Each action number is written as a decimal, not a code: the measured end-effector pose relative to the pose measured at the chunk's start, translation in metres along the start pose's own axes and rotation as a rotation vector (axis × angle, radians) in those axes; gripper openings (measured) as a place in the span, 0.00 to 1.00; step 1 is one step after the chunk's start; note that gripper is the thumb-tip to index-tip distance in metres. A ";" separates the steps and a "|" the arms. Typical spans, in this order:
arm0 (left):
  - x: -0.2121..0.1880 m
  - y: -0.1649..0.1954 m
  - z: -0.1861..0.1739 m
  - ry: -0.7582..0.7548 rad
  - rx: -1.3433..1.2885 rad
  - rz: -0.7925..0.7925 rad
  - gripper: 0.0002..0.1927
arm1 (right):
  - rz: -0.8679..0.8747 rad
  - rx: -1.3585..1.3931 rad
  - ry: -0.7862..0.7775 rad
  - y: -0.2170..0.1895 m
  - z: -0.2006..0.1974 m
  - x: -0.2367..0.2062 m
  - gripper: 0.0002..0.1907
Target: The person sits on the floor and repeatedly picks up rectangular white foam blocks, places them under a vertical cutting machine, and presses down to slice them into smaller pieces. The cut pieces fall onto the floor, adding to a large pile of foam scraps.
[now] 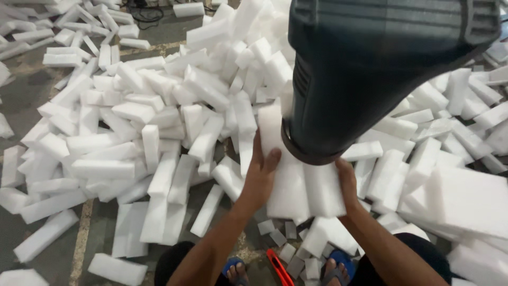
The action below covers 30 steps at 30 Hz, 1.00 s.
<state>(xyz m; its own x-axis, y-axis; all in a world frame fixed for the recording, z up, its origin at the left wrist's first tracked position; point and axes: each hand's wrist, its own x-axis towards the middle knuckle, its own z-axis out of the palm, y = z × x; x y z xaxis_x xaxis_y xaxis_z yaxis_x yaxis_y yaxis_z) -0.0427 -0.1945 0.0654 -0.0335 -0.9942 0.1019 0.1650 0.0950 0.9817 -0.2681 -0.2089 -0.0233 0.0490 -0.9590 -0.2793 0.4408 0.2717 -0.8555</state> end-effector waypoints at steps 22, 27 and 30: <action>0.040 0.001 0.002 0.047 -0.146 0.111 0.41 | -0.013 0.055 -0.006 -0.005 0.018 0.052 0.44; -0.012 -0.007 0.010 0.080 0.023 0.017 0.38 | -0.075 -0.024 -0.045 0.008 0.012 -0.007 0.45; -0.039 -0.009 0.015 0.022 -0.052 0.091 0.39 | -0.160 -0.091 -0.081 0.013 0.013 -0.043 0.46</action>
<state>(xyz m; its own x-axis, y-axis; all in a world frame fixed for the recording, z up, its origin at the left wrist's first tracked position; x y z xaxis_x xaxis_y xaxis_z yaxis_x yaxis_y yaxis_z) -0.0580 -0.1559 0.0549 0.0052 -0.9825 0.1864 0.2175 0.1830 0.9587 -0.2527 -0.1651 -0.0170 0.0587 -0.9929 -0.1036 0.3661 0.1179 -0.9231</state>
